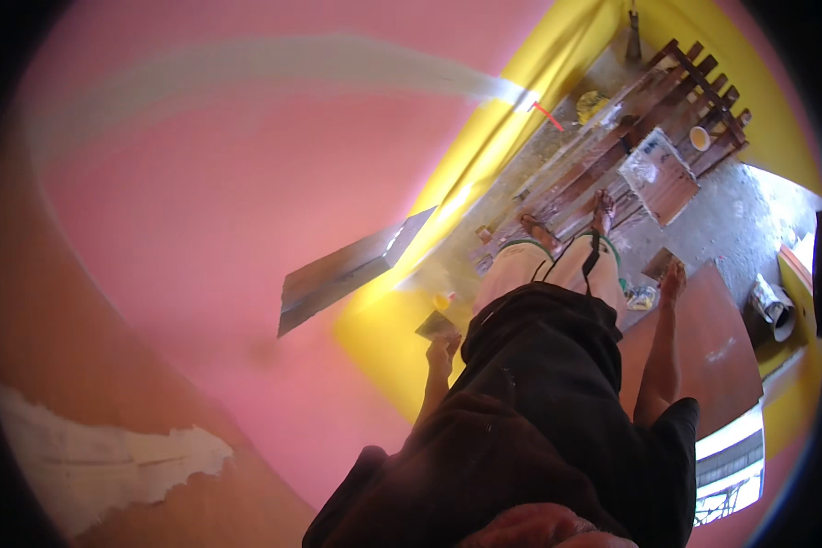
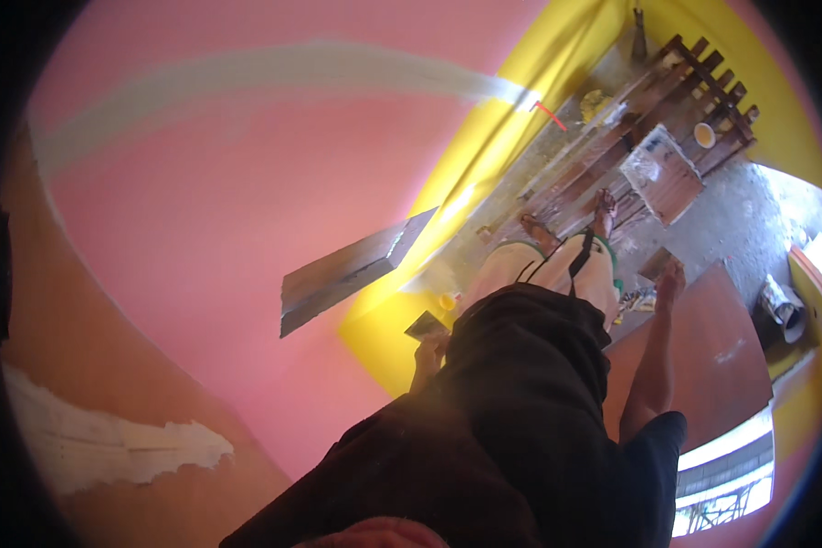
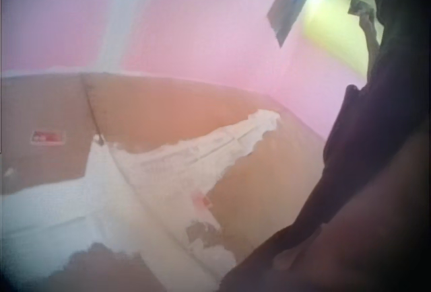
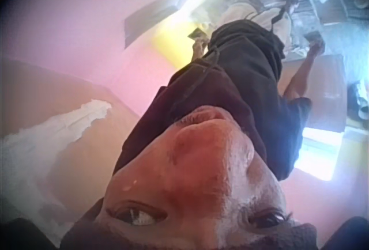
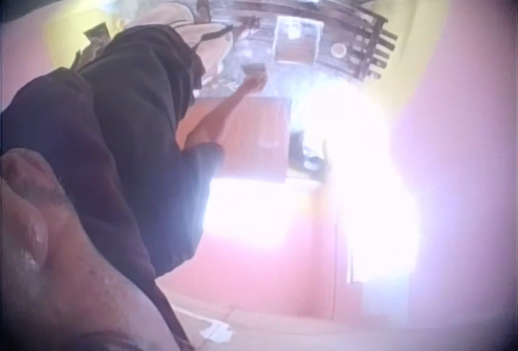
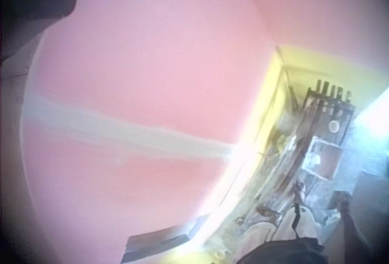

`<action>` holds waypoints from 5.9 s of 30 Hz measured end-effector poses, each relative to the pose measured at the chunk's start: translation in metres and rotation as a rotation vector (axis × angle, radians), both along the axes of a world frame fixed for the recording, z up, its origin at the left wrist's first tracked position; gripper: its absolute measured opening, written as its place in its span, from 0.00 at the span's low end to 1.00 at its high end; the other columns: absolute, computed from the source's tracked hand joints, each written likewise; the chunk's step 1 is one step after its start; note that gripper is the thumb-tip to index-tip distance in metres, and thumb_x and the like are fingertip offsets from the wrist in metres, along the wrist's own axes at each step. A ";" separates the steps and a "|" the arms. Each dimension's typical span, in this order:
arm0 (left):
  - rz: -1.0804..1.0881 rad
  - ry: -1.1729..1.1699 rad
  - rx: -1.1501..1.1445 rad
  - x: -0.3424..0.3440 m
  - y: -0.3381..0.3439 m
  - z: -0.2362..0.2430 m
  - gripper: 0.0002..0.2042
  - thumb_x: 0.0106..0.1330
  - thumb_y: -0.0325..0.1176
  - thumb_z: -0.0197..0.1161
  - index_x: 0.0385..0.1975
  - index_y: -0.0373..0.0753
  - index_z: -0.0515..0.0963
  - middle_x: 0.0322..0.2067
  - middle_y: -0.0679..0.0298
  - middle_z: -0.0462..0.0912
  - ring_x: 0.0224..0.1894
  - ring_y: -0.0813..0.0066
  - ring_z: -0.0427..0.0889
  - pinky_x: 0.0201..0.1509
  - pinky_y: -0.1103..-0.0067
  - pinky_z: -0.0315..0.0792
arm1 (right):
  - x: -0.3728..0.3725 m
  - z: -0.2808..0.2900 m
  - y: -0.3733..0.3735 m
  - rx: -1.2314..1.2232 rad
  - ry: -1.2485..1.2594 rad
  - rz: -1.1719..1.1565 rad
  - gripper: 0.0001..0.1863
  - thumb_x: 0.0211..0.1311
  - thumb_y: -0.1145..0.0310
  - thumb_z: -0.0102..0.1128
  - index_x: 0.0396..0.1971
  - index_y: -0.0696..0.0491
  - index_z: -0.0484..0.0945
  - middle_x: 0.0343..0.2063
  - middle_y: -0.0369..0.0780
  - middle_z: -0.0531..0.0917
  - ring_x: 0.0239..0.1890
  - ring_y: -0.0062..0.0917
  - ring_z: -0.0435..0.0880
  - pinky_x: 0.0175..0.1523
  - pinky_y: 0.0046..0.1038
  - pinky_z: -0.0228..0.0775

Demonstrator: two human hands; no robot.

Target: Applying and smoothing plaster or joint compound on a wall and ceiling using putty knives.

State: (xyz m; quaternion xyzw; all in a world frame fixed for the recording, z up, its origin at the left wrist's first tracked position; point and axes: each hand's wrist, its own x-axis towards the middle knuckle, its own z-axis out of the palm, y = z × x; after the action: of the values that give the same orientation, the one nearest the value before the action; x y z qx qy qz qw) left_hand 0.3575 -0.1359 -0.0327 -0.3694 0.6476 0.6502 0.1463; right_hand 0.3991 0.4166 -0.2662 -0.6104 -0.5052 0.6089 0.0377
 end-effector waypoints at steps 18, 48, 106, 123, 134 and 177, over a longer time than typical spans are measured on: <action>0.071 -0.036 -0.166 -0.049 0.026 0.035 0.24 0.71 0.50 0.45 0.54 0.35 0.68 0.52 0.53 0.74 0.49 0.60 0.78 0.50 0.73 0.76 | -0.089 0.053 0.003 0.154 0.065 0.111 0.23 0.66 0.49 0.45 0.32 0.57 0.76 0.17 0.36 0.73 0.13 0.18 0.68 0.17 0.25 0.58; -0.152 0.030 -0.419 -0.086 0.038 0.044 0.21 0.68 0.49 0.49 0.46 0.37 0.78 0.41 0.58 0.83 0.32 0.71 0.85 0.35 0.81 0.75 | -0.016 -0.059 -0.002 0.348 0.032 0.132 0.23 0.66 0.49 0.44 0.39 0.56 0.76 0.23 0.39 0.75 0.16 0.22 0.71 0.17 0.26 0.63; -0.799 0.188 -0.749 -0.152 0.032 0.029 0.22 0.69 0.48 0.48 0.48 0.35 0.75 0.36 0.60 0.84 0.27 0.75 0.80 0.32 0.79 0.73 | 0.008 -0.021 -0.052 0.327 0.034 -0.133 0.21 0.67 0.55 0.44 0.35 0.59 0.76 0.26 0.45 0.78 0.26 0.32 0.75 0.34 0.35 0.67; -0.653 -0.106 -0.429 -0.214 -0.009 -0.024 0.19 0.69 0.45 0.47 0.41 0.35 0.77 0.29 0.57 0.83 0.25 0.71 0.81 0.31 0.76 0.74 | -0.036 -0.038 -0.079 0.199 0.134 -0.268 0.18 0.65 0.58 0.45 0.29 0.59 0.75 0.18 0.41 0.73 0.22 0.28 0.74 0.29 0.35 0.66; -0.959 0.032 -0.566 -0.280 0.080 0.009 0.19 0.69 0.45 0.48 0.40 0.35 0.78 0.28 0.56 0.83 0.25 0.72 0.81 0.32 0.76 0.74 | 0.004 -0.034 -0.095 0.219 0.050 -0.448 0.16 0.65 0.60 0.47 0.33 0.58 0.77 0.24 0.42 0.79 0.26 0.28 0.77 0.32 0.33 0.69; -2.178 0.799 -0.645 -0.482 0.363 0.008 0.19 0.68 0.43 0.49 0.30 0.33 0.81 0.16 0.60 0.78 0.21 0.72 0.79 0.29 0.75 0.72 | -0.051 -0.027 -0.466 0.174 -0.784 -0.468 0.14 0.56 0.76 0.51 0.44 0.56 0.75 0.38 0.51 0.76 0.42 0.46 0.77 0.48 0.41 0.68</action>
State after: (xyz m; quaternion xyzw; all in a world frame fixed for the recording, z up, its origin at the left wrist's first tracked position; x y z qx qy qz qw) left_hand -0.1248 0.2269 -0.0247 0.5792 0.7520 0.0622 0.3085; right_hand 0.3476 -0.0494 -0.2936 -0.8867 -0.3792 0.2626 0.0313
